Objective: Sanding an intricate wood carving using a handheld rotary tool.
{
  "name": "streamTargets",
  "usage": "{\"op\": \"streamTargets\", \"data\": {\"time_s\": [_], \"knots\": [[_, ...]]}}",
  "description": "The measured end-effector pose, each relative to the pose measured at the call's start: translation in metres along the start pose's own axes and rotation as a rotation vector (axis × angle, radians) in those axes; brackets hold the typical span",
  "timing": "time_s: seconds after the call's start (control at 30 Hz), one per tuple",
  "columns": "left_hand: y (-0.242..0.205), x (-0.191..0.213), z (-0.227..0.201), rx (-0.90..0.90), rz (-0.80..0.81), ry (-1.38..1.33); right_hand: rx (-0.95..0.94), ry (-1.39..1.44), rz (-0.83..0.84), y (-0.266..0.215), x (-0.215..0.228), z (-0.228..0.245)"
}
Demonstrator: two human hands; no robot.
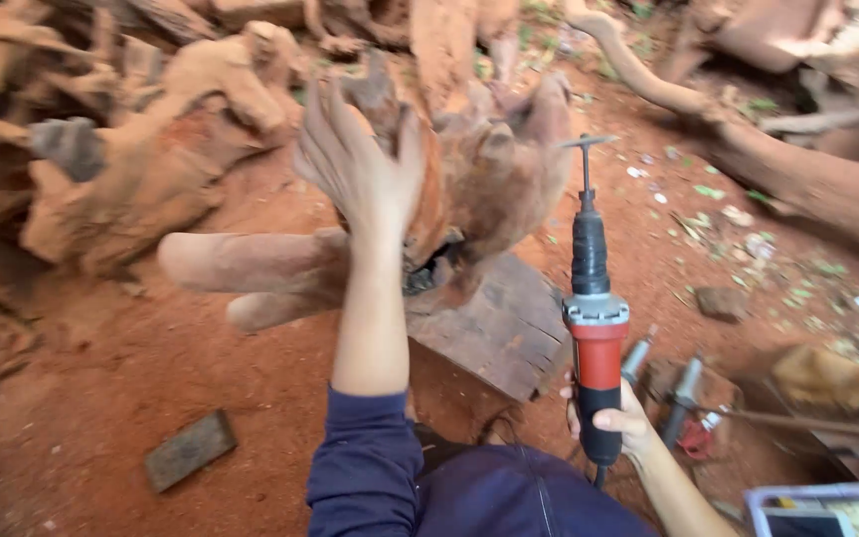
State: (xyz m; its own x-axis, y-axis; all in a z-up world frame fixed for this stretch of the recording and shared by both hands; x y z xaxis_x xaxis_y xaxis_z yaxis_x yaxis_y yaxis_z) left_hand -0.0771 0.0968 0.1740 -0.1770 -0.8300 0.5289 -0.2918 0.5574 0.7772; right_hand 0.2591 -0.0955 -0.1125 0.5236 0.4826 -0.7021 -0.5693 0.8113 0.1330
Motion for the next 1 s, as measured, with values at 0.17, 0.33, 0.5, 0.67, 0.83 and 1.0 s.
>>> {"op": "streamTargets", "data": {"time_s": [0.17, 0.33, 0.5, 0.67, 0.83, 1.0], "knots": [[0.039, -0.033, 0.004, 0.077, 0.436, 0.078, -0.007, 0.029, -0.128, -0.032, 0.006, 0.009], [0.036, -0.022, 0.01, -0.047, 0.51, 0.159, -0.004, 0.057, -0.144, -0.028, -0.011, 0.005], [0.026, -0.023, 0.022, -0.171, 0.579, 0.072, 0.086, 0.034, -0.245, -0.017, -0.037, -0.017], [0.043, -0.024, 0.039, -0.302, 0.645, 0.137, 0.215, 0.034, -0.326, -0.015, -0.069, -0.038], [0.082, -0.038, 0.062, -0.531, 0.64, 0.136, 0.305, -0.024, -0.485, -0.034, -0.093, -0.06], [0.115, -0.037, 0.107, -0.751, 0.587, 0.094, 0.381, -0.052, -0.601, -0.041, -0.103, -0.088]]}}
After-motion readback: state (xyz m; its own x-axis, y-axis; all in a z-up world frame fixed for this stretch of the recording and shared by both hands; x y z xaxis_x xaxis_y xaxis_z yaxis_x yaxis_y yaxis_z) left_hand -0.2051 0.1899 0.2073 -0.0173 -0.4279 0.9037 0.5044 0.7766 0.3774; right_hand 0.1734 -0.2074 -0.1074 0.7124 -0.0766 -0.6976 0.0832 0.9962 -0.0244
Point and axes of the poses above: each hand's wrist, its own y-axis towards the middle knuckle, its own x-axis out of the back of the hand, z = x × y, the point moved 4 cm from there along y, towards the middle knuckle, and after that the axes turned 6 degrees about z, right-handed, at the moved point
